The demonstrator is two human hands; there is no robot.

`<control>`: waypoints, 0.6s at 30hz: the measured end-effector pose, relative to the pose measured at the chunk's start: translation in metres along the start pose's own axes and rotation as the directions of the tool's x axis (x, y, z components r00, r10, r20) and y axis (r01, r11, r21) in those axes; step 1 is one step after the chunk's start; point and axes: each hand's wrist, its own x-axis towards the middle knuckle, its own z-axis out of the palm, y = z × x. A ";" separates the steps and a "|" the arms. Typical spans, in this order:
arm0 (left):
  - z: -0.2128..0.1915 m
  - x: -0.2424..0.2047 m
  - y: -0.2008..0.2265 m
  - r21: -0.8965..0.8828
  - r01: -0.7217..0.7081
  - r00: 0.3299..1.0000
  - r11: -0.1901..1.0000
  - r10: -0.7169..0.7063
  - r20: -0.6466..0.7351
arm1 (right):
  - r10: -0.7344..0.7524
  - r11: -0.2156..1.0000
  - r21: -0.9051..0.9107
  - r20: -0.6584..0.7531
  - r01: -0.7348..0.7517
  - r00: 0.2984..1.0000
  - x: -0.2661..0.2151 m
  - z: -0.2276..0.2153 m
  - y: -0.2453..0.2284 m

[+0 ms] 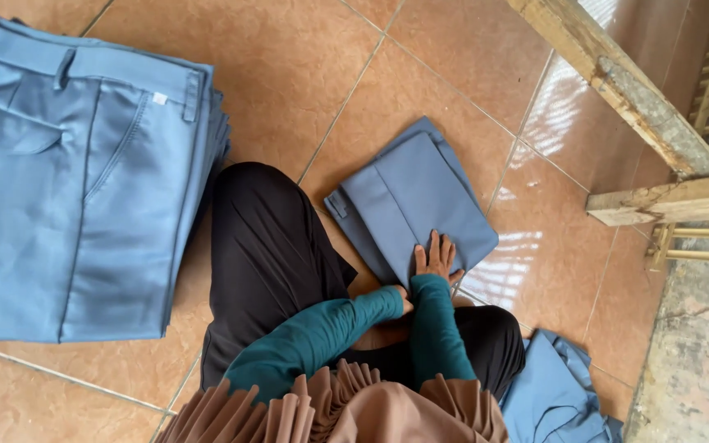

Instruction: The person is sitting on a tiled floor, smoothing out and folding multiple pairs of blue trousers into neat rectangles.

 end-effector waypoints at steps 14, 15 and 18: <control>-0.287 -0.116 0.005 0.116 0.293 0.552 0.949 -0.069 -0.831 | -0.115 0.993 -0.004 0.089 0.116 0.989 0.025 -0.019 0.044; -0.290 -0.125 0.014 0.121 0.247 0.596 0.961 -0.052 -0.801 | -0.088 0.995 -0.031 0.076 0.090 0.993 0.021 -0.020 0.043; -0.287 -0.192 0.048 0.202 0.210 0.585 0.957 0.042 -0.810 | -0.070 0.997 -0.032 0.045 0.072 0.997 0.021 -0.010 0.056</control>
